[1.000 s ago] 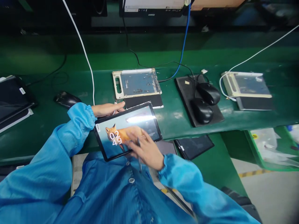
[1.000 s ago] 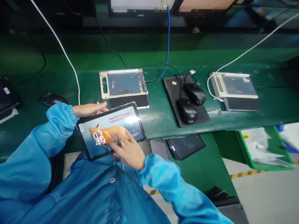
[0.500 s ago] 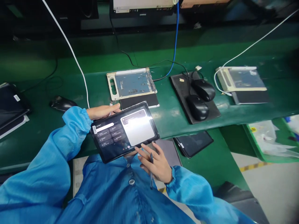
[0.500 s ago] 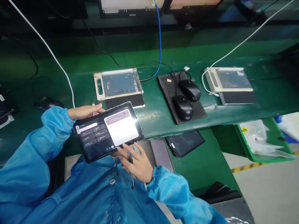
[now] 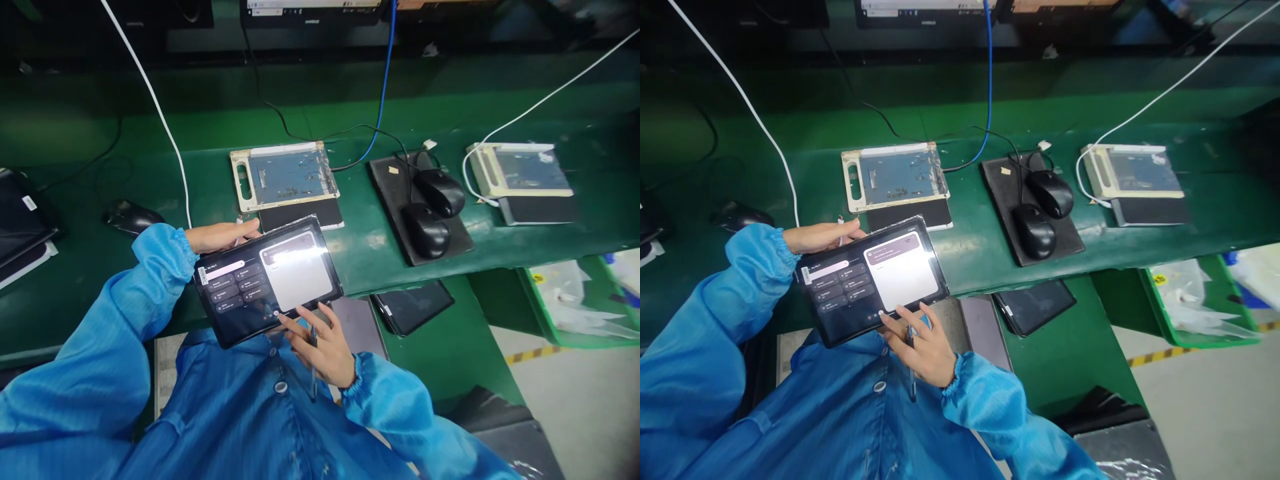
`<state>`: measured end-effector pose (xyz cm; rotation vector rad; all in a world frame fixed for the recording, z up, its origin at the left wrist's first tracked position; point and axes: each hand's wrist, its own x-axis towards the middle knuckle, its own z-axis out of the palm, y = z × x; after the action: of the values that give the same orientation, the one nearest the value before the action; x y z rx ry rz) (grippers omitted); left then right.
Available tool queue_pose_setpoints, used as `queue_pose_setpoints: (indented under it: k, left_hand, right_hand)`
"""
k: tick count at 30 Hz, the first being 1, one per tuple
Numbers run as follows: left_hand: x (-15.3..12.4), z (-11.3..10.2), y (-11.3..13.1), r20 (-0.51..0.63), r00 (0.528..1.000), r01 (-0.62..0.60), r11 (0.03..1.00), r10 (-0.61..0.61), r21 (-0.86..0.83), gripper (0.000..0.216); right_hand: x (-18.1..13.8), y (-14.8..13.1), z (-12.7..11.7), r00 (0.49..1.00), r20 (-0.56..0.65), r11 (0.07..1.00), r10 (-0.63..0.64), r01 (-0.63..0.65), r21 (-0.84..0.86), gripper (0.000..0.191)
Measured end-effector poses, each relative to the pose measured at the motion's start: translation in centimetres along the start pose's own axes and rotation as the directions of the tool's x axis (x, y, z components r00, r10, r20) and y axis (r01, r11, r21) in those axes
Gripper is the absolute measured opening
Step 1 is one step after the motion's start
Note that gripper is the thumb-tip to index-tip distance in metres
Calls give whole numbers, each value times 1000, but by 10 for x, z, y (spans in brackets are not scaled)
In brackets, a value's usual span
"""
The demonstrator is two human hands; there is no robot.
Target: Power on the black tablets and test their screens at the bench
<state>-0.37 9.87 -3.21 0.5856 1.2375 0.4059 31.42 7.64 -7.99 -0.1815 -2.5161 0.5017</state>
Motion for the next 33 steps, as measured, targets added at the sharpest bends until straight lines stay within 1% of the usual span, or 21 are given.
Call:
queue_pose_setpoints:
  k: [2, 4, 5, 9, 12, 17, 21, 23, 28, 33]
  left_hand:
    - [0, 0, 0, -15, 1000, 3, 1000, -3, 0, 72]
    - [0, 1, 0, -29, 1000, 6, 1000, -6, 3, 69]
    - [0, 1, 0, -34, 999, 8, 1000, -7, 5, 68]
    - [0, 0, 1, -41, 999, 6, 1000, -6, 21, 67]
    - [-1, 1, 1, -43, 999, 7, 1000, -6, 27, 69]
    - [-3, 2, 2, -40, 999, 28, 1000, -28, 0, 68]
    - [-4, 2, 2, -44, 998, 34, 999, -35, -13, 66]
    - [-3, 2, 2, -40, 999, 33, 999, -33, -15, 66]
    - [-2, 1, 0, -5, 999, 31, 999, -31, -33, 67]
    - [0, 0, -1, 2, 1000, 4, 999, -4, -41, 72]
  right_hand:
    - [2, 2, 3, 999, 46, 1000, -19, 19, 2, 19]
    - [4, 3, 4, 998, 61, 999, -33, 32, 20, 21]
    - [5, 2, 3, 998, 41, 999, -38, 36, 30, 20]
    - [6, 0, -4, 992, -125, 999, -4, 11, 52, 12]
    - [4, -1, -6, 987, -159, 999, 27, -20, 47, 13]
    - [1, 2, -4, 988, -146, 998, 58, -54, 30, 11]
    - [2, 4, -4, 987, -143, 998, 70, -69, 10, 15]
    - [4, 6, -5, 990, -123, 997, 75, -76, -1, 15]
    - [20, 15, -4, 986, -35, 982, 165, -168, -87, 20]
    - [41, 18, 1, 991, 19, 987, 136, -134, -94, 22]
